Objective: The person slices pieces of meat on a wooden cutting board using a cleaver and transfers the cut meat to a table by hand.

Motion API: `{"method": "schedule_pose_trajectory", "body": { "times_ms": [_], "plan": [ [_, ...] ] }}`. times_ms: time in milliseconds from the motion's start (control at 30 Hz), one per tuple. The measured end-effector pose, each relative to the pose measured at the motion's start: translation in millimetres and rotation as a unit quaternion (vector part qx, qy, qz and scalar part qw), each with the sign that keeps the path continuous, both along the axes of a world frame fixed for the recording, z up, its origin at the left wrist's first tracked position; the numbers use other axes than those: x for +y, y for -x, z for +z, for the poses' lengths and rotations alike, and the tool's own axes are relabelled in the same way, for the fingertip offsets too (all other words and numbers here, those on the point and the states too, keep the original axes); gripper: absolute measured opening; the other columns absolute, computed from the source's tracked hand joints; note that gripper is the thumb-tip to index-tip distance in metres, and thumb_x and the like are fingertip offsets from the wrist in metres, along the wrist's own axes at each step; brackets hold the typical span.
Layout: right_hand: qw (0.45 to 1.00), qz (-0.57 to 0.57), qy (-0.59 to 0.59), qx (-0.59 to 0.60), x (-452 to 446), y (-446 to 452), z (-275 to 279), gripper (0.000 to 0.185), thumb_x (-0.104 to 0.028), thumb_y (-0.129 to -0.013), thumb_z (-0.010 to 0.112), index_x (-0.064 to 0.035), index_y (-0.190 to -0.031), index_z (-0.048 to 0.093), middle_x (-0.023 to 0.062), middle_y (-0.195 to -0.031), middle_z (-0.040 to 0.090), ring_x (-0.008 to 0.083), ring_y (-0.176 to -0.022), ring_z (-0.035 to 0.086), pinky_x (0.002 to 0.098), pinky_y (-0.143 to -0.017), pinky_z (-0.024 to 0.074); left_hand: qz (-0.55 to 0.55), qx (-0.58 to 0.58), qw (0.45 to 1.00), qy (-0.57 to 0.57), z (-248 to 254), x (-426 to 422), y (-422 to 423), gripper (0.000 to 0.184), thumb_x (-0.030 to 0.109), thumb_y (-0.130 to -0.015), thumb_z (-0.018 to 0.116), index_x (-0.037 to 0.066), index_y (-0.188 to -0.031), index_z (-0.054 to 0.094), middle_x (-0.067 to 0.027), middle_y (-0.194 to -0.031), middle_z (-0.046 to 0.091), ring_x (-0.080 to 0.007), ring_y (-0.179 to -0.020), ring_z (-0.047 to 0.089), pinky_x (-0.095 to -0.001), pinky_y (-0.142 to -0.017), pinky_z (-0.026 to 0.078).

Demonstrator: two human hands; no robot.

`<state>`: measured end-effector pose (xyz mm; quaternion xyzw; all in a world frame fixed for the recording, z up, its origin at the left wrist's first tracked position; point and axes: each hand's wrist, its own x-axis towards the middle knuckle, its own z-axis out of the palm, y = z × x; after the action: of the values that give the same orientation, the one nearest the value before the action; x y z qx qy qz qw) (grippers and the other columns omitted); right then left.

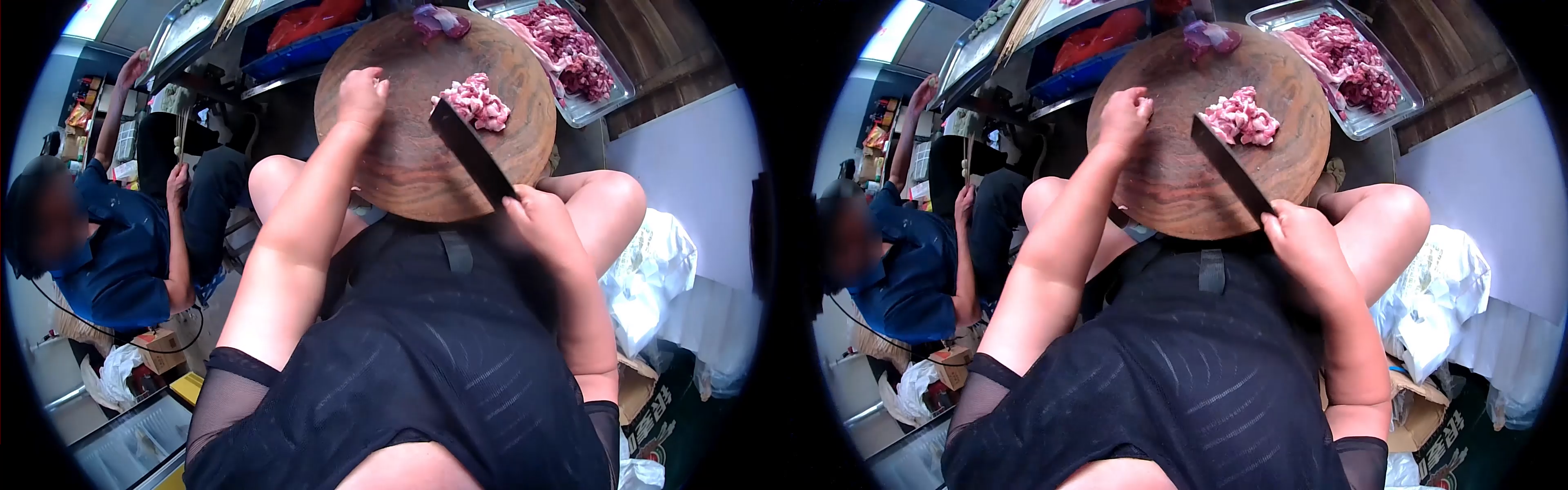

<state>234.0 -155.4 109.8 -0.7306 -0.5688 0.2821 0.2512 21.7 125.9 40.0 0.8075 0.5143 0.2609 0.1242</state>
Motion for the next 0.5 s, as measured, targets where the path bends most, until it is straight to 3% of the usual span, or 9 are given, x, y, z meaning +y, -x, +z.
{"method": "schedule_pose_trajectory", "body": {
  "times_ms": [133, 200, 233, 300, 333, 400, 433, 500],
  "plan": [
    [0.994, 0.044, 0.055, -0.080, 14.1, 8.2, 6.3, 0.025, -0.023, -0.093, 0.052, 0.0001, -0.088, 0.062, 0.0255, -0.082, 0.065, 0.0429, -0.081, 0.063, 0.0519, -0.075, 0.0492, 0.003, 0.136, 0.982, 0.128, -5.6, 17.3, 21.5, 0.029, 0.034, -0.086, 0.067, 0.006, -0.089, 0.074, -0.0173, -0.091, 0.069, -0.0330, -0.085, 0.066, -0.0412, -0.079, 0.052],
    [0.992, -0.001, 0.054, -0.116, 19.0, 7.4, 4.8, 0.024, -0.022, -0.093, 0.051, -0.0006, -0.089, 0.061, 0.0243, -0.082, 0.065, 0.0423, -0.082, 0.064, 0.0521, -0.075, 0.0497, -0.039, 0.059, 0.997, -0.030, -9.6, 13.9, 25.3, 0.031, 0.030, -0.086, 0.069, 0.001, -0.076, 0.073, -0.0137, -0.074, 0.068, -0.0273, -0.065, 0.065, -0.0372, -0.068, 0.053],
    [0.992, -0.007, 0.067, -0.105, 21.2, 5.5, 4.1, 0.024, -0.022, -0.094, 0.051, -0.0007, -0.089, 0.061, 0.0235, -0.082, 0.066, 0.0420, -0.082, 0.064, 0.0525, -0.075, 0.0498, -0.040, 0.059, 0.997, -0.030, -10.9, 16.8, 25.9, 0.031, 0.030, -0.086, 0.069, 0.001, -0.076, 0.073, -0.0137, -0.074, 0.068, -0.0273, -0.065, 0.065, -0.0372, -0.068, 0.053],
    [0.993, -0.008, 0.058, -0.104, 21.5, 1.7, -1.5, 0.024, -0.022, -0.094, 0.051, -0.0006, -0.089, 0.061, 0.0236, -0.082, 0.066, 0.0420, -0.082, 0.064, 0.0524, -0.075, 0.0497, -0.039, -0.093, 0.986, 0.133, -13.5, 22.7, 25.6, 0.018, 0.023, -0.083, 0.071, 0.007, -0.089, 0.074, -0.0108, -0.086, 0.069, -0.0209, -0.075, 0.066, -0.0332, -0.071, 0.054],
    [0.993, -0.005, 0.049, -0.104, 20.2, 1.2, -3.5, 0.024, -0.021, -0.094, 0.050, -0.0005, -0.089, 0.061, 0.0238, -0.082, 0.066, 0.0419, -0.082, 0.064, 0.0522, -0.075, 0.0497, -0.039, -0.093, 0.986, 0.136, -4.0, 15.6, 22.7, 0.018, 0.023, -0.083, 0.071, 0.007, -0.089, 0.074, -0.0108, -0.086, 0.069, -0.0209, -0.075, 0.066, -0.0332, -0.071, 0.054],
    [0.992, 0.003, 0.052, -0.113, 21.2, 4.9, 0.1, 0.023, -0.021, -0.094, 0.050, -0.0004, -0.089, 0.061, 0.0239, -0.083, 0.066, 0.0419, -0.082, 0.064, 0.0521, -0.076, 0.0497, -0.040, -0.336, 0.892, 0.300, 13.7, 4.9, 17.0, 0.017, 0.018, -0.090, 0.067, 0.002, -0.088, 0.071, -0.0050, -0.072, 0.066, -0.0109, -0.058, 0.060, -0.0257, -0.055, 0.049],
    [0.991, 0.011, 0.051, -0.121, 22.1, 6.2, 2.2, 0.023, -0.021, -0.094, 0.050, -0.0003, -0.089, 0.060, 0.0240, -0.083, 0.066, 0.0419, -0.083, 0.064, 0.0520, -0.076, 0.0497, -0.056, -0.336, 0.900, 0.272, 12.5, 9.0, 16.4, 0.016, 0.014, -0.095, 0.062, -0.001, -0.091, 0.068, -0.0007, -0.065, 0.062, -0.0070, -0.050, 0.055, -0.0211, -0.046, 0.043],
    [0.992, 0.009, 0.057, -0.116, 22.6, 6.2, 2.6, 0.023, -0.020, -0.094, 0.050, -0.0002, -0.090, 0.061, 0.0241, -0.084, 0.066, 0.0418, -0.084, 0.064, 0.0519, -0.077, 0.0497, -0.084, -0.371, 0.877, 0.294, 29.7, 1.4, 11.9, 0.017, 0.015, -0.096, 0.062, 0.000, -0.092, 0.068, -0.0016, -0.066, 0.063, -0.0073, -0.050, 0.055, -0.0212, -0.046, 0.043]
  ]
}}
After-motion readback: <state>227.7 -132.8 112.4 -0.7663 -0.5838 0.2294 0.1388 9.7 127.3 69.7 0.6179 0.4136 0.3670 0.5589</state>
